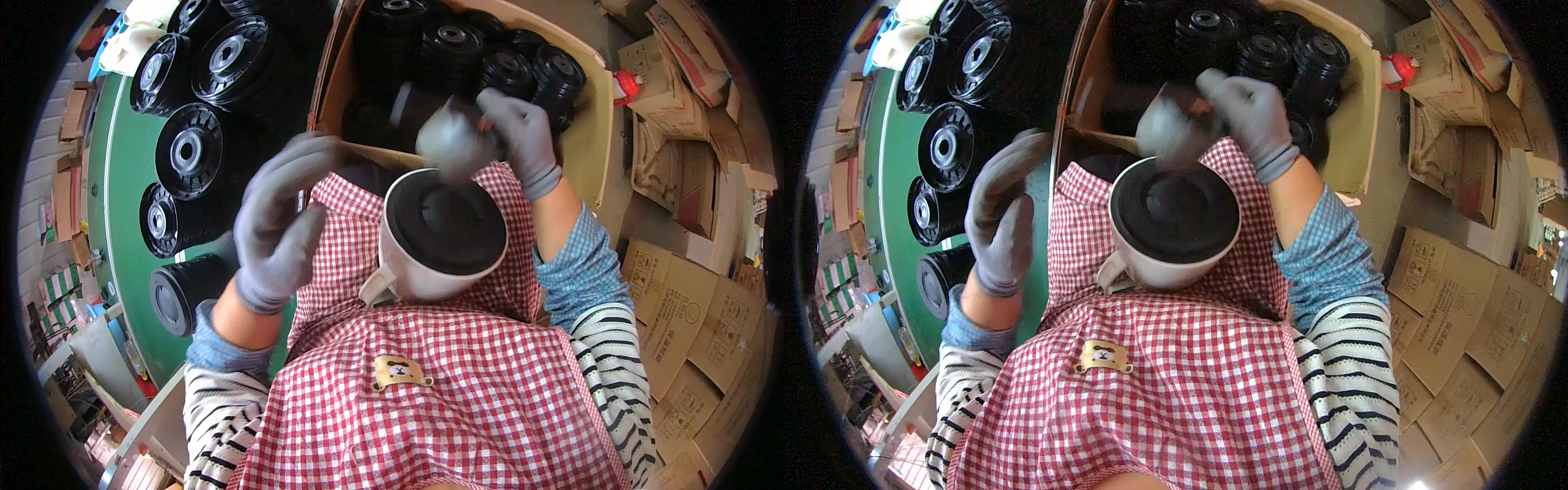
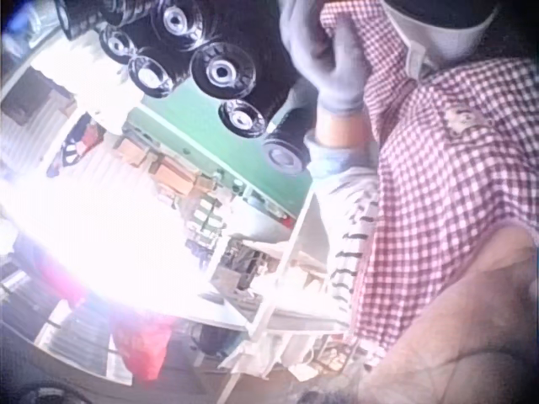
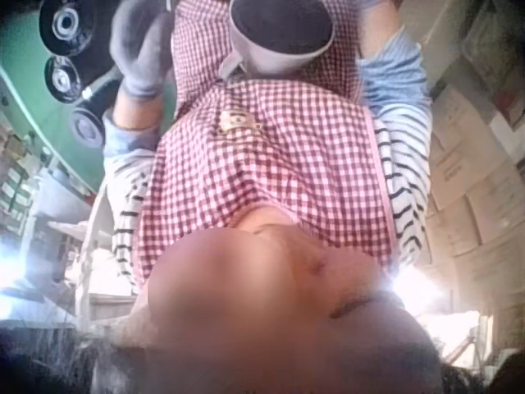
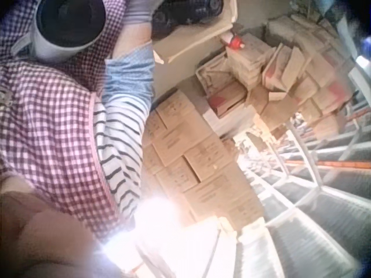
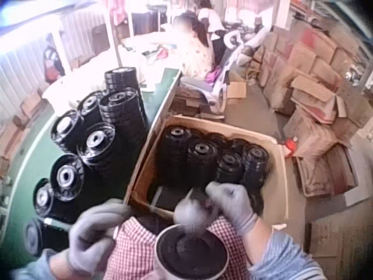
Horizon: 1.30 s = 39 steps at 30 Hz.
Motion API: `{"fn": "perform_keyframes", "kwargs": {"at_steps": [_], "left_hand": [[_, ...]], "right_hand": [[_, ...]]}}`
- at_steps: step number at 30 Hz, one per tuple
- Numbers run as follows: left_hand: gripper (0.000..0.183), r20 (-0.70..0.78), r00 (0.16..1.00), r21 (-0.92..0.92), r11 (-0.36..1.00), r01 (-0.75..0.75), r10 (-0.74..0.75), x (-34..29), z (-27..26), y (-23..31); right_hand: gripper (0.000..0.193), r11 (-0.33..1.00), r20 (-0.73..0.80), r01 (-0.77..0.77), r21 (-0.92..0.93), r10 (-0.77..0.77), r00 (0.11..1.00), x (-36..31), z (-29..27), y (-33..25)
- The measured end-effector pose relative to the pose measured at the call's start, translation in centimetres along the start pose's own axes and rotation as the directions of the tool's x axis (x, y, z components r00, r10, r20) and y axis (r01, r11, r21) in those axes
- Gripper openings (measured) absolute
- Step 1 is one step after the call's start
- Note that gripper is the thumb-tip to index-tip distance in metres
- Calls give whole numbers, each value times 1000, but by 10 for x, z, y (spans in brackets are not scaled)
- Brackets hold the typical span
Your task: The person assembles a white electric kettle by inserting a heating element, securing it with a screwdriver, and attaching a black base. The person repeats this process for multiple kettles on a green workbench.
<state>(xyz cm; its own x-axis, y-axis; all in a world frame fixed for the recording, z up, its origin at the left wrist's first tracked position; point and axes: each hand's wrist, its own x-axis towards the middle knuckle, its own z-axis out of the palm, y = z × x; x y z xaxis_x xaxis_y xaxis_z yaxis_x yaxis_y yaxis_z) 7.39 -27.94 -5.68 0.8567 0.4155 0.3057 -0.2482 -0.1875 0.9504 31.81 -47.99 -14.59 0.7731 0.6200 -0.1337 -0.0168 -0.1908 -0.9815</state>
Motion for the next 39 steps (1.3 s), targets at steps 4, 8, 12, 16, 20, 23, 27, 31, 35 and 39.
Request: {"fn": "perform_keyframes", "kwargs": {"at_steps": [4,8,12,16,20,23,27,31,35,39], "left_hand": [[38,713,701,615,465,-637,18,-77,-37,-2],[41,788,603,539,334,-773,125,-106,-28,-32],[61,888,409,302,406,-863,209,-105,0,-63],[25,780,612,589,485,-646,-132,-82,-18,-37],[18,449,890,410,866,-286,82,-113,-64,11],[25,31,994,46,994,99,-101,-192,-90,33],[78,-381,805,-434,856,279,-455,-265,-108,38],[79,-541,709,-366,886,285,-452,-304,-119,17],[33,-600,614,-533,829,172,-513,-316,-117,3],[37,-617,563,-594,794,126,-551,-316,-116,-6]], "right_hand": [[37,953,-257,-261,156,294,920,-7,-39,11],[20,899,-194,-375,228,420,887,-33,-51,14],[18,947,-233,-298,118,318,919,-46,-44,16],[21,957,-310,-248,-147,194,931,-53,-33,-3],[33,869,-153,-79,-489,3,988,-29,-26,3],[41,667,92,51,-743,27,995,-30,53,-50],[33,490,420,357,-795,20,908,-22,175,-57],[30,468,547,464,-752,51,836,-18,275,-33],[29,365,651,635,-681,-97,753,-9,311,-11],[45,324,648,779,-536,-434,626,-8,302,-15]]}}
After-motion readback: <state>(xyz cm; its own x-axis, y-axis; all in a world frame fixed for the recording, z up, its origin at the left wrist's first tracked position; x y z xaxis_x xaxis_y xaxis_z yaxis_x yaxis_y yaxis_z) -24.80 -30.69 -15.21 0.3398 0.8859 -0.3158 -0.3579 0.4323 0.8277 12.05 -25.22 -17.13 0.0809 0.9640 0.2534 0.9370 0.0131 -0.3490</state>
